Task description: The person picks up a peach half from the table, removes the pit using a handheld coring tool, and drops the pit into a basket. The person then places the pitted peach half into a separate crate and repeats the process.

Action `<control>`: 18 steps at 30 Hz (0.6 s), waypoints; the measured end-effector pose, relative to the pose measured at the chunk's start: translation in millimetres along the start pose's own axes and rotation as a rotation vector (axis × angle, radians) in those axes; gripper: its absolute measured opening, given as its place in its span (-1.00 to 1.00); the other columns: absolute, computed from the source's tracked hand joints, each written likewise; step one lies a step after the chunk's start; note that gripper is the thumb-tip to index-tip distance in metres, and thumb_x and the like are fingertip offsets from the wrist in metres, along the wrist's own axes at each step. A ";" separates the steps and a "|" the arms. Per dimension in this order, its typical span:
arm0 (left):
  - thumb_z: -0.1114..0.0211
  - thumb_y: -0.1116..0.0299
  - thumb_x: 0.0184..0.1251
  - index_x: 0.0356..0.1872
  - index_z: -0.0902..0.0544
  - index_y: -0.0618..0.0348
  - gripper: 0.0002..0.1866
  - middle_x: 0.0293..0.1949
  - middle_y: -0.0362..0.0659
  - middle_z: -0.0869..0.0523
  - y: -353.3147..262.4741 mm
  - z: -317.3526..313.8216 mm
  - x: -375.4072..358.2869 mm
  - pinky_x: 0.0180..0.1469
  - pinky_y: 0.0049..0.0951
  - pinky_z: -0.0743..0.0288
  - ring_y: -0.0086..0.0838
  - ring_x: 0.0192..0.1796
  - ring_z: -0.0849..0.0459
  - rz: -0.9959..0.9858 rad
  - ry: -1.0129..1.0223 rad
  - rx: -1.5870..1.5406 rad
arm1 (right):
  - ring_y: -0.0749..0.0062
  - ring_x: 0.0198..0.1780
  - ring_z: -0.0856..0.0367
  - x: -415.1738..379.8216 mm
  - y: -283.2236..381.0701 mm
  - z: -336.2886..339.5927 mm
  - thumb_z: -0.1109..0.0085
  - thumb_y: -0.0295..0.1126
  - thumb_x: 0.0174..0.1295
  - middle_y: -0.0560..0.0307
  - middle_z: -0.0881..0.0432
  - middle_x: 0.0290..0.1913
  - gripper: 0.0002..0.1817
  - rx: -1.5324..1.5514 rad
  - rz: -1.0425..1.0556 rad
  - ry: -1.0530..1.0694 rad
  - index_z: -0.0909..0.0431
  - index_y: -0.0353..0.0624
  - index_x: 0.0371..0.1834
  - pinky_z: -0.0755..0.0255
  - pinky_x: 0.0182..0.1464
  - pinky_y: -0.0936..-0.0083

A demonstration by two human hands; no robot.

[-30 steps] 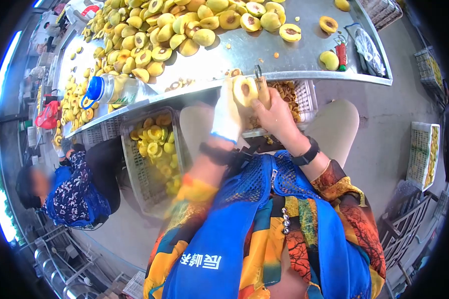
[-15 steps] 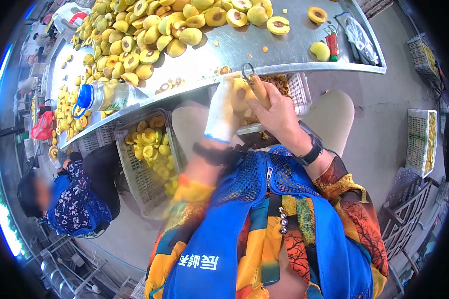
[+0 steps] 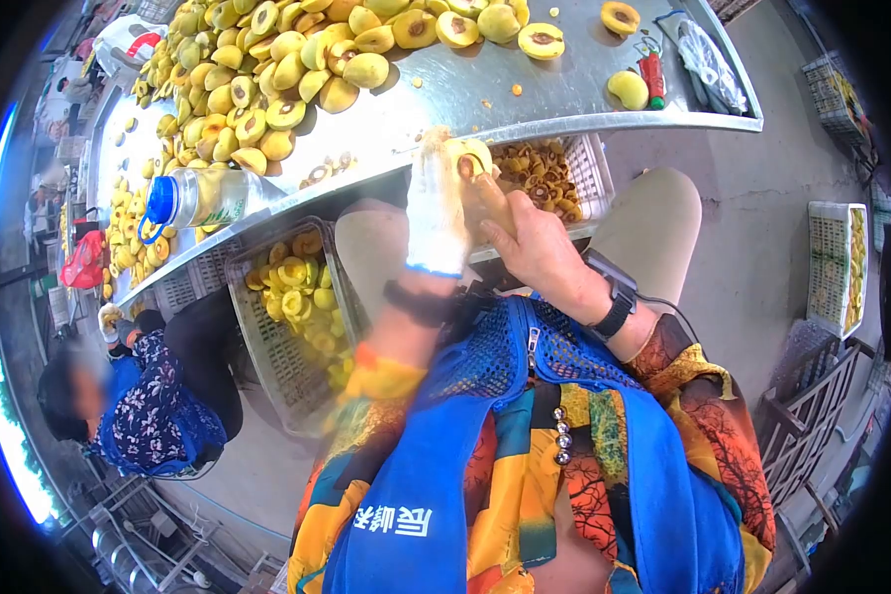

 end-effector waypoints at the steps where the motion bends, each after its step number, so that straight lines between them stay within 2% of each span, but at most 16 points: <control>1: -0.02 0.18 0.40 0.07 -0.38 0.14 -0.66 -0.16 -0.09 -0.56 -0.1 -1.2 -0.4 -0.11 -0.34 -0.55 -0.28 -0.19 -0.60 -0.006 -0.009 0.001 | -0.30 -0.32 -0.51 -0.2 -0.1 -0.2 -0.12 -0.26 0.18 -0.37 -0.51 -0.45 -0.67 0.001 0.003 -0.010 -0.29 -0.31 -0.29 -0.38 -0.32 0.06; 3: -0.04 0.15 0.39 0.16 -0.31 0.13 -0.58 -0.09 -0.07 -0.52 16.5 21.9 12.2 -0.11 -0.34 -0.53 -0.31 -0.16 -0.58 -0.208 0.008 0.378 | -0.31 -0.31 -0.51 -1.0 0.8 -0.1 -0.11 -0.27 0.18 -0.39 -0.51 -0.45 -0.68 0.002 0.014 -0.022 -0.28 -0.32 -0.27 -0.38 -0.32 0.04; 5: -0.06 0.14 0.39 0.20 -0.29 0.15 -0.54 -0.06 -0.07 -0.50 12.4 12.3 9.8 -0.10 -0.37 -0.51 -0.34 -0.14 -0.57 -0.231 0.022 0.400 | -0.32 -0.30 -0.50 -2.0 5.6 3.5 -0.11 -0.30 0.17 -0.41 -0.50 -0.45 -0.68 0.003 0.028 -0.030 -0.27 -0.33 -0.25 -0.37 -0.31 0.02; 7: -0.08 0.17 0.38 0.18 -0.31 0.19 -0.55 -0.06 -0.08 -0.49 5.1 -2.8 -0.7 -0.09 -0.42 -0.50 -0.39 -0.14 -0.56 -0.073 0.029 0.067 | -0.34 -0.30 -0.50 -1.8 13.8 6.7 -0.07 -0.37 0.16 -0.44 -0.50 -0.45 -0.71 0.007 -0.016 -0.011 -0.25 -0.35 -0.24 -0.36 -0.31 0.00; 9: -0.08 0.20 0.38 0.14 -0.35 0.22 -0.58 -0.09 -0.10 -0.50 6.2 -14.4 -6.1 -0.13 -0.47 -0.48 -0.46 -0.17 -0.53 -0.432 -0.003 0.536 | -0.36 -0.30 -0.49 -3.2 16.2 7.0 -0.03 -0.44 0.14 -0.46 -0.49 -0.45 -0.74 0.017 -0.023 -0.004 -0.24 -0.38 -0.23 -0.35 -0.30 -0.02; 11: -0.09 0.23 0.37 0.06 -0.41 0.22 -0.64 -0.15 -0.12 -0.53 8.1 -15.4 -6.9 -0.17 -0.48 -0.49 -0.46 -0.20 -0.54 -0.497 -0.029 0.646 | -0.38 -0.31 -0.48 -6.7 16.3 5.6 0.02 -0.50 0.11 -0.48 -0.48 -0.46 -0.77 0.032 0.001 -0.010 -0.23 -0.40 -0.22 -0.34 -0.29 -0.04; 13: -0.11 0.26 0.35 -0.05 -0.48 0.20 -0.73 -0.24 -0.13 -0.60 6.4 -8.9 -1.5 -0.21 -0.45 -0.52 -0.39 -0.24 -0.59 -0.270 -0.049 0.398 | -0.38 -0.33 -0.48 -7.0 12.6 3.2 0.05 -0.52 0.10 -0.47 -0.48 -0.48 -0.78 0.032 0.031 -0.002 -0.22 -0.40 -0.23 -0.35 -0.30 -0.04; 16: -0.11 0.26 0.33 -0.09 -0.52 0.21 -0.74 -0.30 -0.16 -0.61 -2.5 -3.1 3.5 -0.32 -0.51 -0.50 -0.49 -0.31 -0.59 -0.111 -0.004 0.359 | -0.36 -0.36 -0.49 -5.2 9.7 4.5 0.05 -0.53 0.10 -0.45 -0.47 -0.51 -0.79 0.032 0.047 0.049 -0.21 -0.39 -0.24 -0.35 -0.33 -0.03; 18: -0.12 0.32 0.30 -0.15 -0.56 0.25 -0.77 -0.37 -0.20 -0.59 -11.3 -3.7 4.5 -0.32 -0.55 -0.44 -0.54 -0.37 -0.51 -0.053 0.010 0.371 | -0.34 -0.37 -0.49 -4.3 5.8 5.8 0.05 -0.52 0.10 -0.43 -0.47 -0.53 -0.79 0.000 0.075 0.086 -0.21 -0.38 -0.25 -0.36 -0.35 -0.02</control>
Point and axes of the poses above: each hand's wrist, its own x-axis towards the middle knuckle, its own z-axis out of the back of the hand, y = z × x, the point moved 1 cm from there along x, towards the middle knuckle
